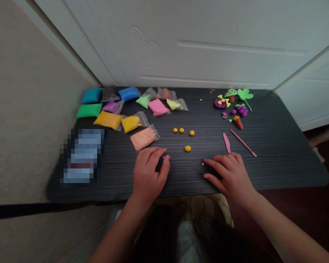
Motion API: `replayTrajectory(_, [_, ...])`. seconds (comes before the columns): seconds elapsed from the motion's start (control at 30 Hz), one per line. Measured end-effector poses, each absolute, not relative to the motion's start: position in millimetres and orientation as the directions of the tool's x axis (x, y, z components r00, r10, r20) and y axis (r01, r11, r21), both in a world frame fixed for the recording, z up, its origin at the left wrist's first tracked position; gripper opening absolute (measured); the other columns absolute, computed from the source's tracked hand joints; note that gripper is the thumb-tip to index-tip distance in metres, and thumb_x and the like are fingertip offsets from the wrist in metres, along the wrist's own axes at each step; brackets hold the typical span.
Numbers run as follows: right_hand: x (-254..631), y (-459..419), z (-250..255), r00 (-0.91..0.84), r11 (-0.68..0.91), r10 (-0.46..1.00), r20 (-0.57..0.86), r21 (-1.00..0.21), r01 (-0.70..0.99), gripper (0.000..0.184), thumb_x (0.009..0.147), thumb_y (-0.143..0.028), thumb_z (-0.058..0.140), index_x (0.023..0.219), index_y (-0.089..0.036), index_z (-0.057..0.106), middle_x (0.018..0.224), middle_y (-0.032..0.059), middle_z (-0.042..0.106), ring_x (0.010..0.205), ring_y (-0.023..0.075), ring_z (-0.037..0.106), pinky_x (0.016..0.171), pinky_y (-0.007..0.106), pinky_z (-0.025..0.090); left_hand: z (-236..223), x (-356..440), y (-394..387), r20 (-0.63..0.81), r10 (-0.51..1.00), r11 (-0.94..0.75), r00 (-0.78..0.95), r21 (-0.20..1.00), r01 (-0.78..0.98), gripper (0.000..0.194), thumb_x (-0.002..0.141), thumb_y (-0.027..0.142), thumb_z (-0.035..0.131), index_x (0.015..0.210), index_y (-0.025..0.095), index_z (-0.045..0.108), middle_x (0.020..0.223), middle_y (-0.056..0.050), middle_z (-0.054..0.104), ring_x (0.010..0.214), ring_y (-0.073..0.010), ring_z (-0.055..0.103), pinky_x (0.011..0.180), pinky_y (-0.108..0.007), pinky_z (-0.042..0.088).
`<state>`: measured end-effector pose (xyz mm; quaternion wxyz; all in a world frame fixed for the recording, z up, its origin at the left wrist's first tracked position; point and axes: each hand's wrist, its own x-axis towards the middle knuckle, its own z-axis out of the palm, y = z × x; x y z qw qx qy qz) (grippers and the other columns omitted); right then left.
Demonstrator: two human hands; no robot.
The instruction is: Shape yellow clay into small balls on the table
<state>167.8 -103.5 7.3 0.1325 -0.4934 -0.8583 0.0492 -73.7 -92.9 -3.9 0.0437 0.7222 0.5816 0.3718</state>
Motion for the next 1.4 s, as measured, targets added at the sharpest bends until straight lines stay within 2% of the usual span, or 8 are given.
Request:
replayTrajectory(0.1, [173, -110, 8, -0.529, 0.543, 0.839, 0.129, -0.126, 0.830, 0.042, 0.083, -0.043, 0.048, 0.121, -0.028, 0.049, 0.112, 0.0080, 0.054, 0.095, 0.0233, 0.045, 0.085, 0.044, 0.030, -4, -73, -93, 0.485, 0.873, -0.324, 0.051, 0.498, 0.804, 0.020, 0.075, 0.016, 0.057, 0.095, 0.015, 0.059, 0.092, -0.007, 0.060, 0.091, -0.0184, 0.053, 0.085, -0.035, 0.044])
replayTrajectory(0.27, [174, -114, 7, -0.500, 0.503, 0.864, 0.061, -0.059, 0.862, 0.044, 0.084, -0.045, 0.044, 0.123, -0.027, 0.048, 0.120, 0.0107, 0.048, 0.099, 0.0257, 0.043, 0.085, 0.045, 0.031, -4, -73, -93, 0.483, 0.874, -0.325, 0.048, 0.508, 0.798, 0.020, 0.075, 0.016, 0.057, 0.094, 0.015, 0.060, 0.092, -0.007, 0.060, 0.091, -0.0182, 0.054, 0.085, -0.034, 0.044])
replayTrajectory(0.7, [172, -117, 10, -0.545, 0.544, 0.838, 0.006, -0.074, 0.836, 0.046, 0.084, -0.049, 0.041, 0.126, -0.032, 0.045, 0.127, 0.0105, 0.042, 0.104, 0.0268, 0.042, 0.087, 0.047, 0.030, -4, -73, -94, 0.468, 0.883, -0.314, 0.035, 0.534, 0.785, 0.017, 0.076, 0.016, 0.055, 0.093, 0.017, 0.060, 0.091, -0.006, 0.060, 0.091, -0.0178, 0.054, 0.084, -0.034, 0.043])
replayTrajectory(0.8, [172, -116, 9, -0.488, 0.489, 0.873, 0.016, -0.050, 0.871, 0.048, 0.083, -0.050, 0.040, 0.126, -0.029, 0.045, 0.129, 0.0122, 0.041, 0.105, 0.0284, 0.041, 0.086, 0.047, 0.031, -3, -73, -94, 0.469, 0.882, -0.314, 0.035, 0.533, 0.786, 0.017, 0.076, 0.016, 0.055, 0.092, 0.017, 0.060, 0.091, -0.006, 0.060, 0.090, -0.0178, 0.054, 0.084, -0.034, 0.043])
replayTrajectory(0.93, [172, -117, 9, -0.553, 0.552, 0.833, -0.004, -0.076, 0.831, 0.049, 0.083, -0.051, 0.040, 0.128, -0.031, 0.042, 0.132, 0.0105, 0.038, 0.106, 0.0273, 0.040, 0.088, 0.047, 0.029, -3, -74, -94, 0.465, 0.885, -0.313, 0.032, 0.542, 0.780, 0.017, 0.076, 0.016, 0.055, 0.092, 0.017, 0.060, 0.091, -0.006, 0.060, 0.090, -0.0180, 0.054, 0.084, -0.035, 0.044])
replayTrajectory(1.07, [171, -119, 7, -0.471, 0.471, 0.882, 0.016, -0.055, 0.880, 0.051, 0.083, -0.051, 0.039, 0.128, -0.027, 0.042, 0.133, 0.0125, 0.037, 0.107, 0.0286, 0.039, 0.088, 0.047, 0.030, -3, -73, -94, 0.463, 0.886, -0.314, 0.033, 0.544, 0.778, 0.017, 0.076, 0.016, 0.055, 0.092, 0.017, 0.060, 0.091, -0.005, 0.060, 0.090, -0.0177, 0.054, 0.084, -0.034, 0.044])
replayTrajectory(1.17, [170, -120, 7, -0.544, 0.542, 0.839, -0.002, -0.087, 0.836, 0.052, 0.083, -0.052, 0.039, 0.129, -0.029, 0.040, 0.134, 0.0111, 0.036, 0.108, 0.0274, 0.039, 0.090, 0.047, 0.029, -3, -73, -94, 0.458, 0.888, -0.313, 0.039, 0.542, 0.780, 0.016, 0.076, 0.016, 0.055, 0.091, 0.017, 0.060, 0.090, -0.005, 0.060, 0.090, -0.0177, 0.054, 0.083, -0.034, 0.044])
replayTrajectory(1.4, [171, -120, 7, -0.515, 0.514, 0.857, 0.001, -0.086, 0.854, 0.052, 0.083, -0.051, 0.041, 0.129, -0.028, 0.041, 0.136, 0.0119, 0.034, 0.109, 0.0286, 0.038, 0.090, 0.048, 0.028, -3, -74, -94, 0.447, 0.894, -0.304, 0.033, 0.550, 0.778, 0.016, 0.076, 0.017, 0.054, 0.091, 0.018, 0.060, 0.090, -0.005, 0.060, 0.090, -0.0182, 0.055, 0.083, -0.034, 0.044])
